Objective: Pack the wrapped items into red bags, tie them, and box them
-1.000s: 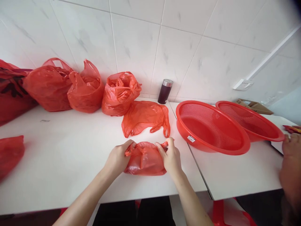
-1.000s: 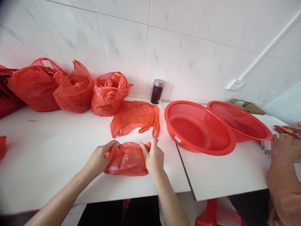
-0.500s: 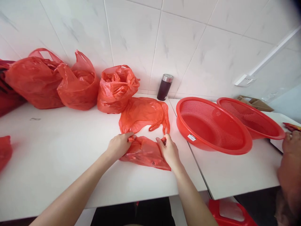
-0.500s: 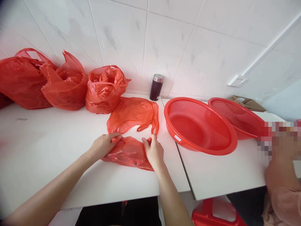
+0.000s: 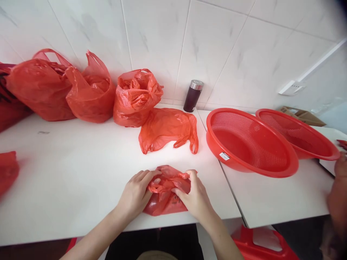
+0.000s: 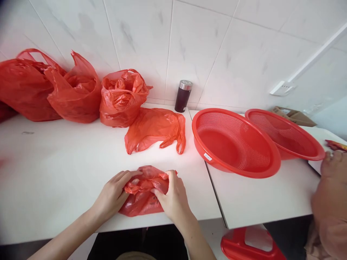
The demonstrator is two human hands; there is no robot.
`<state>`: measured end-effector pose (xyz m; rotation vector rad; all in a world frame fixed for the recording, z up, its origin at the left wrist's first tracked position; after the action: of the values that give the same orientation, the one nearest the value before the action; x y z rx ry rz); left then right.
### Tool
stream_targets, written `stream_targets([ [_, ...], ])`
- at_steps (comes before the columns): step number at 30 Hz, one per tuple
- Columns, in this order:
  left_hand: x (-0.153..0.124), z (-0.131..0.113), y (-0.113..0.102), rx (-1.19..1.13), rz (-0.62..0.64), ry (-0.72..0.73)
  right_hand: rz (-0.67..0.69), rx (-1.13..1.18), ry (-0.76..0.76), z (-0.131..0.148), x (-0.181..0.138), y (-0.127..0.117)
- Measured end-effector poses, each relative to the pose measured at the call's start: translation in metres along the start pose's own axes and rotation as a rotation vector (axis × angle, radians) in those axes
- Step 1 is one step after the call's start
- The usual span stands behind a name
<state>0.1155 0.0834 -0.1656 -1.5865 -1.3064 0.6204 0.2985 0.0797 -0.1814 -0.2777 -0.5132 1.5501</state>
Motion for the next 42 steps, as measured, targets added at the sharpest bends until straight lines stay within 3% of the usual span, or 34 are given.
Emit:
stream_targets([
  [5, 0.003, 0.014, 0.004, 0.167, 0.006, -0.082, 0.049, 0.070, 0.021, 0.002, 0.000, -0.009],
  [10, 0.010, 0.019, -0.004, 0.253, -0.031, -0.155, -0.004, 0.062, -0.052, 0.008, 0.005, -0.019],
  [15, 0.020, 0.021, 0.000, 0.283, 0.024, -0.228, -0.038, 0.061, -0.058, -0.006, 0.011, -0.017],
  [24, 0.022, 0.020, 0.007, 0.434, -0.035, -0.113, -0.068, 0.037, -0.098, -0.013, 0.006, -0.012],
  [29, 0.023, 0.024, 0.004, 0.282, 0.010, -0.123, -0.006, 0.171, 0.004, -0.010, 0.001, -0.013],
  [36, -0.006, 0.056, -0.014, -0.015, 0.037, -0.376, -0.232, 0.235, 0.030, -0.014, 0.001, -0.020],
  [42, -0.022, 0.063, -0.021, -0.213, 0.062, -0.511, -0.281, 0.337, 0.022, -0.025, 0.004, -0.024],
])
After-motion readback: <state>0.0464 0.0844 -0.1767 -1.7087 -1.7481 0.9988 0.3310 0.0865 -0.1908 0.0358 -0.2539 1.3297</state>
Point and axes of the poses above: each hand's wrist, its own x-axis towards the middle knuckle, its own y-axis out of the palm, z = x × y, the point moved 7 cm from there along x, towards the middle knuckle, and after that the axes turned 14 degrees about x, right-handed, at the moved point
